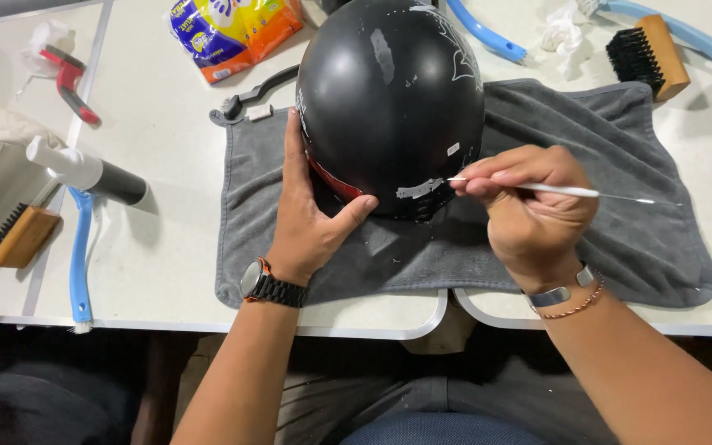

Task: The person scrapes a sticker off a black helmet using a metal tool, then scrubs the area with a toothbrush and wipes it with a cloth. The helmet is placed on a grey towel on a white table.

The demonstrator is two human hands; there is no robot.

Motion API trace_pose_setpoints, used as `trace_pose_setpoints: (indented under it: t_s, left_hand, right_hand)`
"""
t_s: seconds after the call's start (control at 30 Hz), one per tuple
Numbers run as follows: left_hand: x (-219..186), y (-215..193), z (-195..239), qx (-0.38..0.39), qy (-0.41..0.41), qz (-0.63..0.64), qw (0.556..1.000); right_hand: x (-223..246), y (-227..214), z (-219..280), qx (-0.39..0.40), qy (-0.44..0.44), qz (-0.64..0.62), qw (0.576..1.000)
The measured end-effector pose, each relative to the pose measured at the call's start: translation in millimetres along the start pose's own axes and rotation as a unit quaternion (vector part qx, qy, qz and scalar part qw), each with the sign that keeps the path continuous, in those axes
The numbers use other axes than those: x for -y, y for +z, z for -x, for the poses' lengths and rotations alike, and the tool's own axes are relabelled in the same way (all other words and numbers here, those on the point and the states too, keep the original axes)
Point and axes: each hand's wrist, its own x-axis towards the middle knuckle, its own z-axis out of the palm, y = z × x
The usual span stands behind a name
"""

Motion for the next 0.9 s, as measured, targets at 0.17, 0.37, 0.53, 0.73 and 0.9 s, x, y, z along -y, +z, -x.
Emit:
trace_pose_setpoints:
  t_s: [0.17, 0.37, 0.53, 0.73, 0.9]
  left_hand:
    - [-1.3, -0.2, -1.1, 0.003, 0.001, -0.005, 1.000]
    - [-2.4, -0.4, -1.5, 0.002, 0.003, -0.007, 1.000]
    - [-4.2, 0.4, -1.4, 0.003, -0.003, 0.006, 1.000]
    - [-3.9, -0.3, -1.7, 0.001, -0.007, -0.006, 1.000]
    - [-2.8, -0.5, -1.8, -0.007, -0.013, -0.024, 1.000]
  right_hand:
    - [2.5, -0.1, -1.3, 0.006, -0.023, 0.019, 1.000]
    - [5.7, 1.2, -1.8, 0.005, -0.036, 0.038, 0.999]
    - [6.2, -0.9, -1.3, 0.025, -0.030, 0.056, 0.998]
    - [6.4, -0.2, -1.4, 0.022, -0.009, 0.039, 0.999]
    - [2.8, 1.4, -3.6, 0.000, -0.021, 0.019, 1.000]
